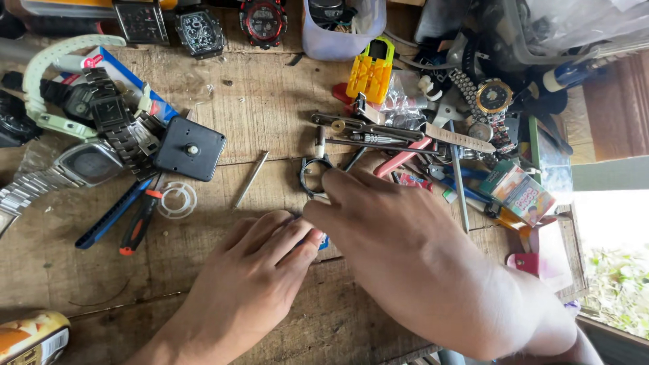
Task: The person uses a small screwdriver to unscrew and remove the back cover of a blue wristwatch. They then use tweezers to adjust internal components and reattach the back cover, securing it with the screwdriver.
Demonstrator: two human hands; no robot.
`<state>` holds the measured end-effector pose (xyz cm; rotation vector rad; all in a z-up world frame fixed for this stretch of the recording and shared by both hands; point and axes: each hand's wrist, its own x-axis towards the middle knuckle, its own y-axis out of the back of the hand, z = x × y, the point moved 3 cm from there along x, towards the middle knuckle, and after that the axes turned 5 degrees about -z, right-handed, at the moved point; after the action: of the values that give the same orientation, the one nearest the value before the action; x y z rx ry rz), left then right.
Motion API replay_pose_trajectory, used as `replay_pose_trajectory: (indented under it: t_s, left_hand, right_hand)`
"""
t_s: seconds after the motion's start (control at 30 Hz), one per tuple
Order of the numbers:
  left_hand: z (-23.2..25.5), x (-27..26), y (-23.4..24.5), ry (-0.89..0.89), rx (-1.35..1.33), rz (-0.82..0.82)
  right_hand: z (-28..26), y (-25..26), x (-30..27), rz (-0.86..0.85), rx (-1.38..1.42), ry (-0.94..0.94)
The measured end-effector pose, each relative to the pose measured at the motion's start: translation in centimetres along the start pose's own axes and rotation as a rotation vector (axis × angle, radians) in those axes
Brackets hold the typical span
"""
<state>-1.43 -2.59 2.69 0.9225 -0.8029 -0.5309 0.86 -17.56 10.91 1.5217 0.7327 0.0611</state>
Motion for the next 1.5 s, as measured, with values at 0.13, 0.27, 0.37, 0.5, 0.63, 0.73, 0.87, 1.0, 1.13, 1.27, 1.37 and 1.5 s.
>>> replay_pose_trajectory:
  t_s: [0.13,0.27,0.37,0.5,0.63,0.73,0.87,1.0,1.13,1.27,1.37,1.5]
  left_hand:
    - [-0.1,0.1,0.1,0.005,-0.017,0.036]
    - [0.0,0.0,0.1,-0.014,0.029,-0.010]
    - [0.1,-0.2,-0.1,0.001,0.061,0.006]
    - [0.0,-0.1,-0.1,-0.004,0.044,0.009]
    - [-0.1,0.0,0.0,-0.006,0.009,0.010]
    - [-0.1,-0.3,-0.2,-0.012,0.038,-0.007]
    - [0.1,0.1,0.2,-0.010,0.009,-0.002]
    - [0.0,-0.1,0.1,-0.010,0.045,-0.001]
    - [0.0,-0.1,0.1,-0.021,0.060,-0.003]
    - [0.0,0.1,0.1,-0.012,0.057,0.003]
    - [0.0,0.3,0.4,0.003,-0.032,0.031]
    - [0.0,0.3,0.3,-0.002,-0.046,0.035]
  right_hand:
    - [-0.5,-0.2,-0.2,0.081,0.021,0.067]
    - [0.6,-1.2,-0.6,-0.004,-0.123,-0.275]
    - [0.8,-1.3,-0.1,-0.101,-0.134,-0.149]
    - [0.0,-0.4,-0.1,0.090,-0.088,0.058]
    - [-0.1,-1.0,-0.6,0.096,-0.177,-0.063]
    - [0.3,-1.1,-0.5,0.062,-0.257,-0.161]
    - [0.5,-0.7,0.1,-0.013,-0.065,0.008]
    - [0.5,-0.4,0.3,0.023,-0.027,0.083]
    - [0.8,-1.0,-0.4,0.019,-0.168,-0.123]
    - [0.6,-1.1,-0.1,-0.001,-0.201,-0.116]
    - [-0.9,-1.2,-0.1,0.138,-0.222,0.013]
    - [-1.5,-1.4,-0.2,0.190,-0.228,0.059]
